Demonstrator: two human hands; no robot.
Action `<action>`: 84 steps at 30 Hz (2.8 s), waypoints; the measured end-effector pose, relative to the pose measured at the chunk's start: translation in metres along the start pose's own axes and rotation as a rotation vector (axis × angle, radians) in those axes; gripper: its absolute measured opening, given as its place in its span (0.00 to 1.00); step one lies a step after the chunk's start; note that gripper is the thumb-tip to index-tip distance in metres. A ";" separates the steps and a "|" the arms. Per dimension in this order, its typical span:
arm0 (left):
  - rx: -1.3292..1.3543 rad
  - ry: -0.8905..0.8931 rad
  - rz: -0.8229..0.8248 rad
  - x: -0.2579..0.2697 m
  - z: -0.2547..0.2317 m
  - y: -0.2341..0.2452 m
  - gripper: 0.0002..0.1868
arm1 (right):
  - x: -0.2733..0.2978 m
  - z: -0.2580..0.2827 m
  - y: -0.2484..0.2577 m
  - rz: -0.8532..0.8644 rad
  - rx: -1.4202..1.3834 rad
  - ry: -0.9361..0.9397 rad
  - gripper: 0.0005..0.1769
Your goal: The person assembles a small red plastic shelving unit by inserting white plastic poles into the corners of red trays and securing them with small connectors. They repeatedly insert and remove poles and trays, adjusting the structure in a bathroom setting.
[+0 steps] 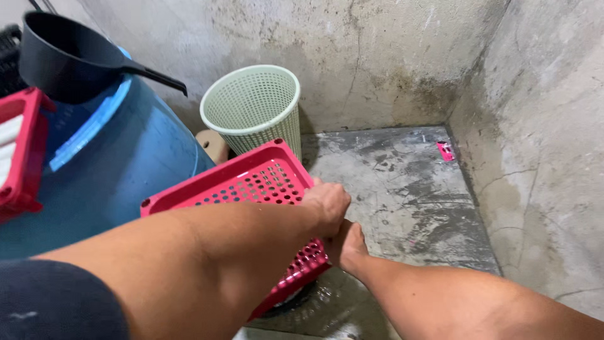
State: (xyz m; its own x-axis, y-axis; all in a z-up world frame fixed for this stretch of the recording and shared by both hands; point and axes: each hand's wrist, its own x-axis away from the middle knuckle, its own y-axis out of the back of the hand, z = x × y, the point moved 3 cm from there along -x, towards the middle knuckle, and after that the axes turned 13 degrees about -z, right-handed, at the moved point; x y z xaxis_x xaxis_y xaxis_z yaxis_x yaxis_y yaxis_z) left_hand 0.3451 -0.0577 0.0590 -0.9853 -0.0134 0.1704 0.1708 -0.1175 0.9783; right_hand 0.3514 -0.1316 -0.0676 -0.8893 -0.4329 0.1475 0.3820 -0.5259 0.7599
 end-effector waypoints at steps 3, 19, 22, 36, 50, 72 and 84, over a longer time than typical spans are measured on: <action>-0.060 -0.015 0.009 -0.001 0.001 -0.005 0.14 | -0.008 0.006 -0.009 -0.034 0.261 0.321 0.14; -0.106 0.156 0.039 0.047 0.018 0.043 0.53 | 0.020 0.058 0.084 0.171 0.351 0.151 0.75; -0.096 0.209 0.003 0.062 0.024 0.052 0.54 | 0.024 0.064 0.097 0.201 0.457 0.147 0.79; -0.036 0.471 -0.049 0.133 0.071 0.071 0.55 | 0.002 0.106 0.142 0.046 0.601 0.371 0.80; 0.082 0.711 0.013 0.116 0.134 0.059 0.52 | -0.094 0.146 0.097 0.552 0.932 0.573 0.99; 0.326 0.825 -0.203 -0.012 0.183 -0.005 0.47 | -0.185 0.154 0.001 0.412 0.379 0.598 0.56; 0.507 1.020 0.012 -0.035 0.186 0.003 0.27 | -0.185 0.145 -0.044 0.519 0.424 0.657 0.51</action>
State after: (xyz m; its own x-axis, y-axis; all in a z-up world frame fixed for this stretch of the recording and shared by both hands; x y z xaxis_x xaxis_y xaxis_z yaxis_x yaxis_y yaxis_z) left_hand 0.3814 0.1275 0.0777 -0.4906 -0.8403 0.2309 -0.0651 0.2996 0.9519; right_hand 0.4626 0.0778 -0.0362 -0.2639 -0.9332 0.2437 0.4527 0.1033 0.8857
